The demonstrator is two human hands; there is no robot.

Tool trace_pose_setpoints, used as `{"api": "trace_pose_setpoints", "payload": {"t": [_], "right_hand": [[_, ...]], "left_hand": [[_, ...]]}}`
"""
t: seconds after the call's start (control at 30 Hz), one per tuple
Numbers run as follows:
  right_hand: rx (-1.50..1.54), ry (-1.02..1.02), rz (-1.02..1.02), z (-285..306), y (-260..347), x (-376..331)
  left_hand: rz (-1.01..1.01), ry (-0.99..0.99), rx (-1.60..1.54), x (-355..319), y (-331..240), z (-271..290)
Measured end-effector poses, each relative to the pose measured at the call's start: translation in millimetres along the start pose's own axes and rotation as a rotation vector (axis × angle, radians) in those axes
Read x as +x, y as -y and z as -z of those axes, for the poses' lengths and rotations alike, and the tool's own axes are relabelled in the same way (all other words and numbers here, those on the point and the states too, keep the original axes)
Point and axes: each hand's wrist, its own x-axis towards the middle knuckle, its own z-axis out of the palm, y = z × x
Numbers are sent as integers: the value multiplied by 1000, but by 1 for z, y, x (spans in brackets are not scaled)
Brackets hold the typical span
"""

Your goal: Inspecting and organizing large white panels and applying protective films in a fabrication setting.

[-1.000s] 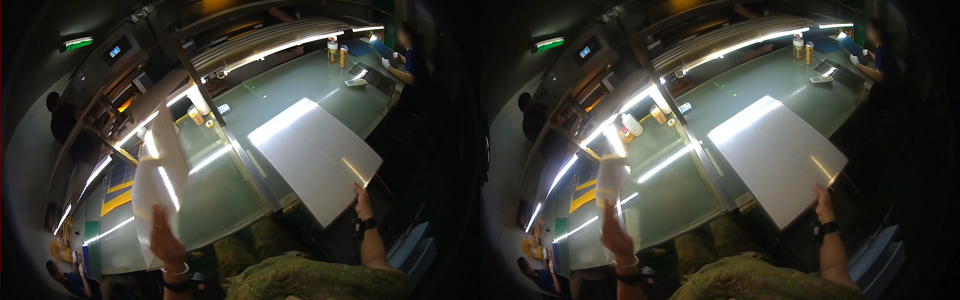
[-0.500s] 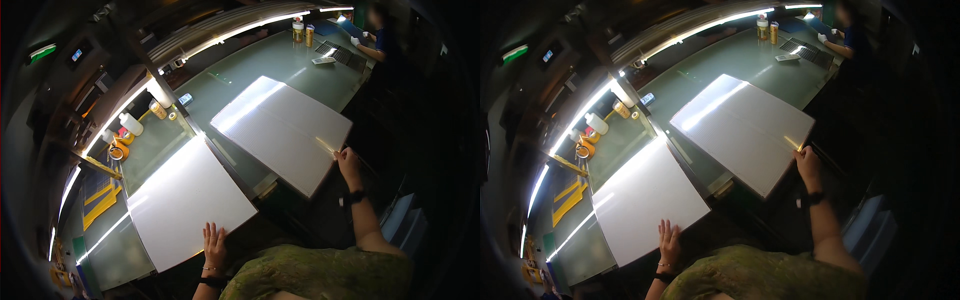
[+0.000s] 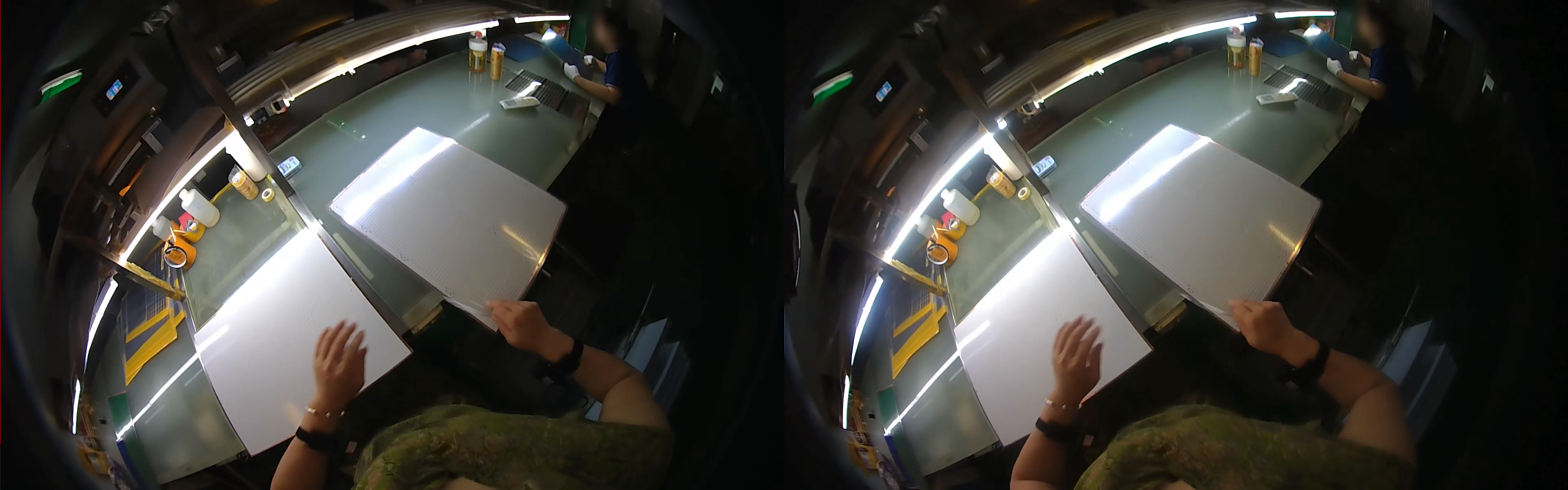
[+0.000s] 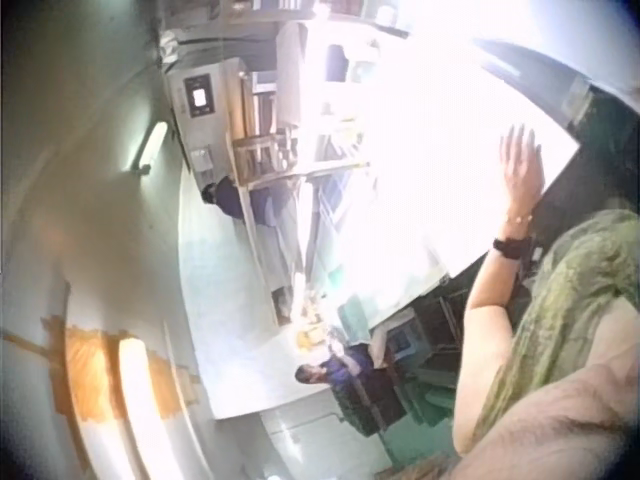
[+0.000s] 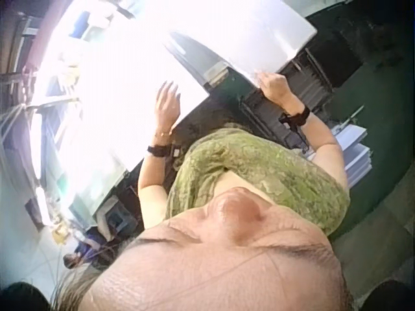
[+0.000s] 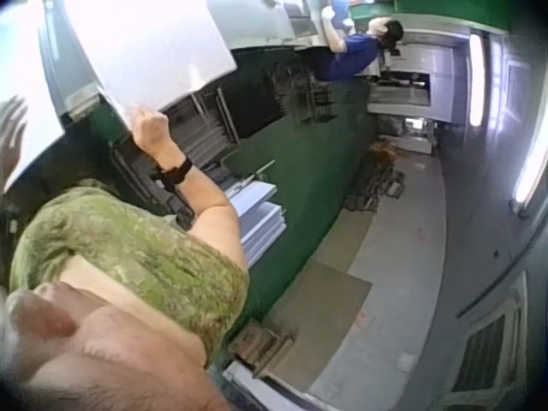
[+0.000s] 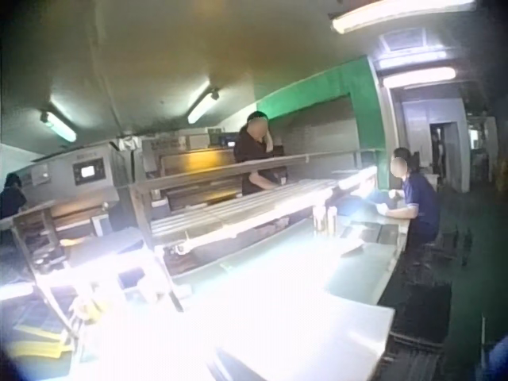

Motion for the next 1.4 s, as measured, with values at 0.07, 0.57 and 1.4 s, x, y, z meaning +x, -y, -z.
{"api": "trace_pose_setpoints", "payload": {"t": [0.07, 0.57, 1.4], "right_hand": [[50, 22, -93, 16, -3, 14], [-251, -677, 193, 204, 37, 154], [1082, -690, -718, 74, -29, -25]], "left_hand": [[-67, 115, -242, 27, -2, -29], [137, 437, 24, 129, -8, -148], [813, 212, -2316, 67, 145, -44]]}}
